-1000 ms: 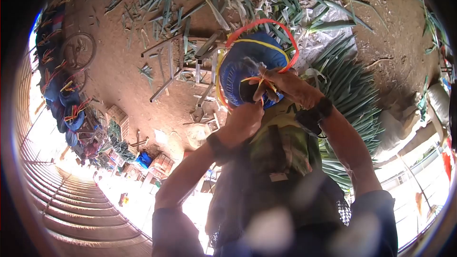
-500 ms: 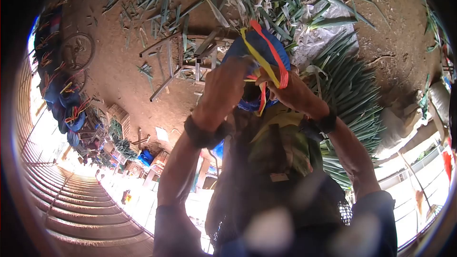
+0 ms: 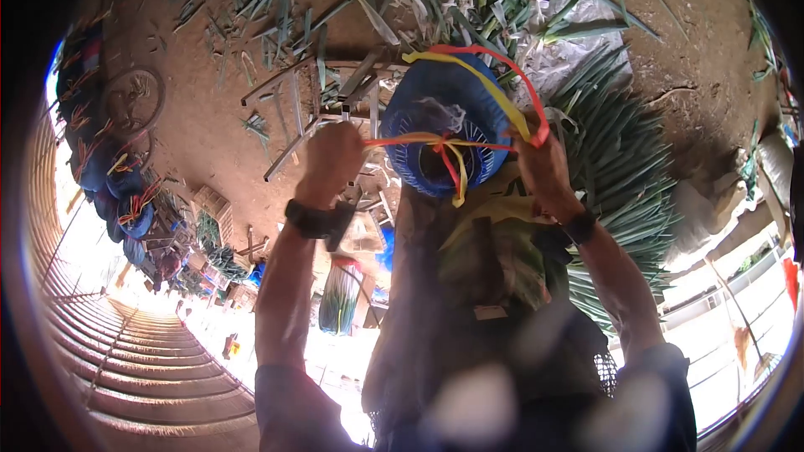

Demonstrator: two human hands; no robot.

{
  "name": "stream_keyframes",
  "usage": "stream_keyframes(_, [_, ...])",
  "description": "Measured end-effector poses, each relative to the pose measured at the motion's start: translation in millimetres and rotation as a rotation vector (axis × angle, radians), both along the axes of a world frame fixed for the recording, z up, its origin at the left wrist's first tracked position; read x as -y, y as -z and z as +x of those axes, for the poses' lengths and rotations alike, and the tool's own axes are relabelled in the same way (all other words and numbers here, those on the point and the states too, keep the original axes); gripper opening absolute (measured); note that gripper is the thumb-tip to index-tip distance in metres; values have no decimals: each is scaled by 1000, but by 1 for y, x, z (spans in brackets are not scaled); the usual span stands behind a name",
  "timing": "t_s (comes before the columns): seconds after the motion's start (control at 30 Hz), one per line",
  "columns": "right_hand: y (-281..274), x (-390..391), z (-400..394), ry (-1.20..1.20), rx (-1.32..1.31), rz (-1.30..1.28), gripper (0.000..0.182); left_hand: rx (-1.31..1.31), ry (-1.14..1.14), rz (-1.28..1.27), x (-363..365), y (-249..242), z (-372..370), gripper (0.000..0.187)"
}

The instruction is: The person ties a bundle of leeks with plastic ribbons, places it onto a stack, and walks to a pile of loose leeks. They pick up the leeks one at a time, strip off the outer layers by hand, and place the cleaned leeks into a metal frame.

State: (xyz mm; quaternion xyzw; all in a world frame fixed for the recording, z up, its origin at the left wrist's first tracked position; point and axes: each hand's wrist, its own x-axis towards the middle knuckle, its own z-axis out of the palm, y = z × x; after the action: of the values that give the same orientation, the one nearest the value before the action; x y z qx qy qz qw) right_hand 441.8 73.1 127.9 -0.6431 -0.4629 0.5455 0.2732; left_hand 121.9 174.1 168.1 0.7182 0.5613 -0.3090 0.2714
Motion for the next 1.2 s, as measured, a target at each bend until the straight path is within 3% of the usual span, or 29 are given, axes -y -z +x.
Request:
stream_keyframes(0.03, [-4,2,5,-48,235,-213,25,42,-187,-161,0,-6,-17,18])
stream_keyframes(0.07, [-3,4,5,-46,234,-211,25,90,-370,-324,4,-8,-29,20])
stream_keyframes(0.17, [3,3,3,-80,258,-223,29,177,-217,-139,17,-36,-20,14])
stream_keyframes(0.2, [3,-12,-1,147,-234,-211,32,175,-218,-141,18,-46,-16,14])
stream_keyframes(0.23, [1,-26,-4,375,-724,-188,37,260,-182,34,16,-57,-10,10])
stream_keyframes(0.27, [-2,-37,-4,374,-723,-188,37,346,-143,211,13,-67,-2,9])
stream_keyframes(0.33, [-10,-61,-9,211,-903,-420,47,402,-138,226,-5,-91,21,9])
stream_keyframes(0.4, [-21,-76,-23,154,-806,-532,57,578,-177,174,-17,-115,51,9])
stream_keyframes(0.43, [-26,-81,-27,-104,-650,-460,61,578,-179,177,-19,-112,57,9])
stream_keyframes(0.47, [-27,-84,-30,-357,-485,-382,65,756,-32,153,-23,-107,62,12])
stream_keyframes(0.5, [-19,-79,-35,-358,-485,-384,65,932,119,125,-26,-102,69,14])
stream_keyframes(0.57, [8,-60,-47,-520,-407,276,63,903,183,31,-31,-100,103,16])
stream_keyframes(0.6, [10,-53,-47,-520,-404,271,63,870,248,-59,-31,-97,117,18])
stream_keyframes(0.67, [8,-38,-45,-302,-494,352,43,889,206,13,-37,-79,135,17])
stream_keyframes(0.73, [-1,-38,-31,-331,-450,245,36,904,170,83,-38,-66,134,17])
stream_keyframes(0.8, [-10,-47,-22,-359,-405,142,31,727,134,2,-31,-48,115,11])
stream_keyframes(0.87, [-15,-55,-19,-348,-681,-378,25,578,226,-21,-19,-40,98,10])
stream_keyframes(0.9, [-14,-57,-16,-341,-682,-377,25,432,313,-39,-11,-35,92,8])
stream_keyframes(0.97, [-13,-60,-12,-296,-637,-584,23,533,313,-71,20,-24,83,6])
stream_keyframes(1.03, [-8,-55,-11,-325,-623,-484,22,629,303,-102,23,-36,90,4])
stream_keyframes(1.1, [-2,-49,-9,-351,-601,-388,21,387,287,-234,20,-45,103,8])
stream_keyframes(1.13, [1,-47,-7,-319,-643,-296,19,392,282,-240,17,-39,110,8])
stream_keyframes(1.2, [2,-45,-9,-291,-686,-204,18,750,-49,276,-1,-17,120,17])
